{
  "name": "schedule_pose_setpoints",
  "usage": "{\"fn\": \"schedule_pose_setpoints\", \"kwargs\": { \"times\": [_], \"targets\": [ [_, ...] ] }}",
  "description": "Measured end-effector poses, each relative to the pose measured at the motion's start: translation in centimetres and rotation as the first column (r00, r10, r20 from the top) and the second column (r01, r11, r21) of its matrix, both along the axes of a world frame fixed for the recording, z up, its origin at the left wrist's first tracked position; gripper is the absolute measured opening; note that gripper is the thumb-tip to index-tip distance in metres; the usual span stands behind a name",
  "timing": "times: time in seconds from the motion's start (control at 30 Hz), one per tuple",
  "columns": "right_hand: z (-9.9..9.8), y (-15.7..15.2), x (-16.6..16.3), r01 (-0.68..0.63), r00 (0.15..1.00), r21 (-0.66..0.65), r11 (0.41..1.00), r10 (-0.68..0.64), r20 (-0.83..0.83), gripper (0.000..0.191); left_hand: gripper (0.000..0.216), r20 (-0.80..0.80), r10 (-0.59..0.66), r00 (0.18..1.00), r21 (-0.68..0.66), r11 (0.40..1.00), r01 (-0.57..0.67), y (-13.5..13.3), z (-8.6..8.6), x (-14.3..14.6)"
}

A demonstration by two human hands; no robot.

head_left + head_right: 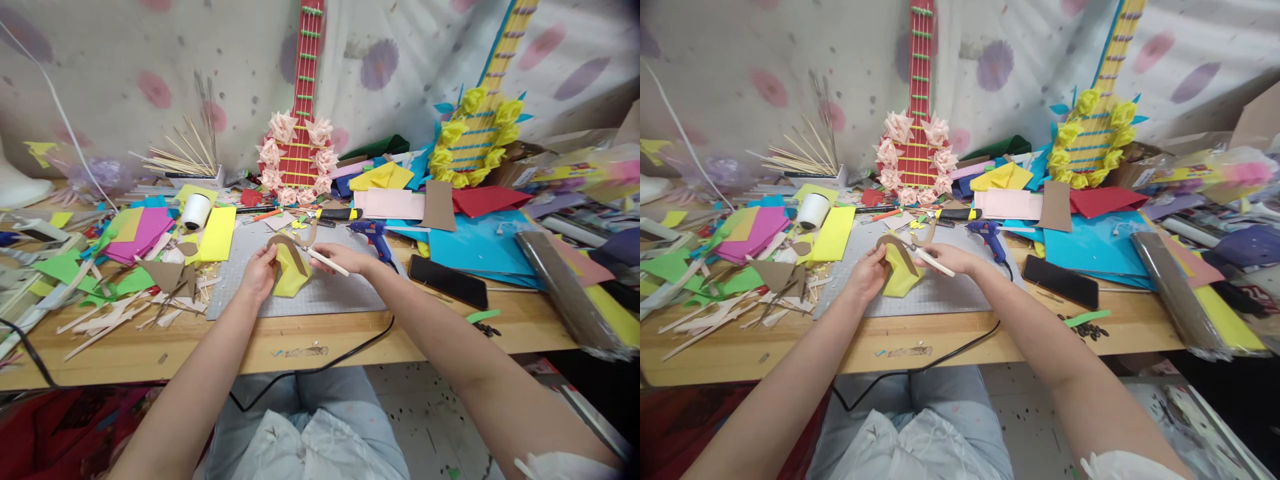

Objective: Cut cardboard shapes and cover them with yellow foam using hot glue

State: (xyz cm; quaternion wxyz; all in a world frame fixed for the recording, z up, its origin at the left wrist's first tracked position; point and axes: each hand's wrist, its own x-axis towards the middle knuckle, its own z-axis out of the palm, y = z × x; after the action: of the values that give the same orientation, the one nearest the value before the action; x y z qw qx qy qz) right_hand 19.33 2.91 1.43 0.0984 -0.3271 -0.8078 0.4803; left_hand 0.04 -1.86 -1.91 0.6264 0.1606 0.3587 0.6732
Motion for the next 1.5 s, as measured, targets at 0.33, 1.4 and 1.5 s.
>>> {"fn": "schedule_pose_setpoints", "kwargs": {
  "times": [0.33, 1.4, 1.5],
  "targets": [
    [0.6, -0.1, -0.3, 0.019, 1.000, 0.014, 1.000, -0.018, -0.019, 0.038, 0.006, 0.012, -0.025, 1.000, 0.013, 1.000, 0.025, -0.2, 0.3, 0.2],
    [2.1, -0.3, 1.7, 0.087, 0.995, -0.186, 0.979, -0.096, -0.038, 0.032, 0.022, -0.311, -0.156, 0.937, -0.092, 0.987, 0.134, 0.6, 2.6, -0.5],
    [2.1, -0.4, 1.4, 0.099, 0.992, -0.222, 0.970, -0.113, -0.050, 0.033, 0.020, -0.320, -0.170, 0.932, -0.108, 0.984, 0.143, 0.6, 3.1, -0.5]
  ]
}}
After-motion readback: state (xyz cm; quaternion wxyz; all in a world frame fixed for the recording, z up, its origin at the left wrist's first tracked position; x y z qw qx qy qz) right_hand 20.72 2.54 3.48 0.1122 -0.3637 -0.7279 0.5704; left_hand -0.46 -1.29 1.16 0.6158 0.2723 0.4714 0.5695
